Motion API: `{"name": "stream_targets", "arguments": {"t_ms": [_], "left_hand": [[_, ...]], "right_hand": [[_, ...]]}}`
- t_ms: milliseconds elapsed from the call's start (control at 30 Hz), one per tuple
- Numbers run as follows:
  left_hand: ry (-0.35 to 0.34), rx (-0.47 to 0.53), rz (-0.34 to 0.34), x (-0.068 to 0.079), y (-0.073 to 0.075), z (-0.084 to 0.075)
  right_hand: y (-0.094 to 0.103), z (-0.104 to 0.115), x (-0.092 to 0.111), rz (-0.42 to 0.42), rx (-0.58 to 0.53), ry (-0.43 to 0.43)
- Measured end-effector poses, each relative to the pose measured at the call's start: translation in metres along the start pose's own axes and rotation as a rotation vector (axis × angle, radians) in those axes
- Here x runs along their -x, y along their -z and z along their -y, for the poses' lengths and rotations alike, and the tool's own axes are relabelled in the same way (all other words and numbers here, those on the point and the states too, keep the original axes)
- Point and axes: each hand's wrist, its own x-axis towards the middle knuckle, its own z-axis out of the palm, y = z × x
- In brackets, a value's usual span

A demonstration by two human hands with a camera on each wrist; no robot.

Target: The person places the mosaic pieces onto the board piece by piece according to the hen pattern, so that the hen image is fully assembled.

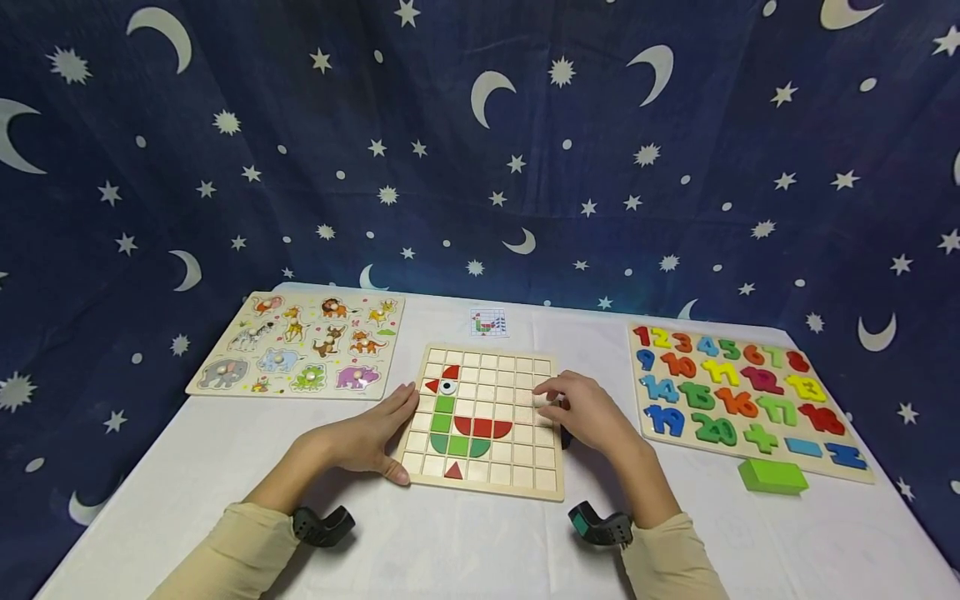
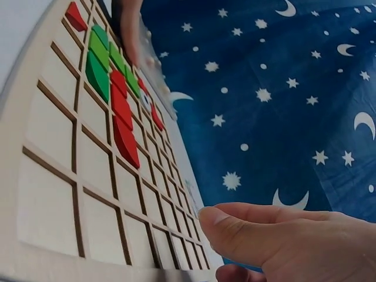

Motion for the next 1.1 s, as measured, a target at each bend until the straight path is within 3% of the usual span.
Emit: {"name": "stream_targets", "arguments": {"t_ms": [267, 667, 1100], "left_hand": [[0.005, -0.008, 0.012, 0.0, 0.001, -0.001], [0.015, -0.011, 0.008, 0.0, 0.0, -0.001], [0.021, -0.024, 0.008, 0.0, 0.0, -0.001]], "right_hand": [[0.012, -0.016, 0.005, 0.085, -0.024, 0.002], [0.017, -0.034, 0.012, 0.23, -0.041, -0.087], [0.012, -0.039, 0.01, 0.229, -0.015, -0.079]]}}
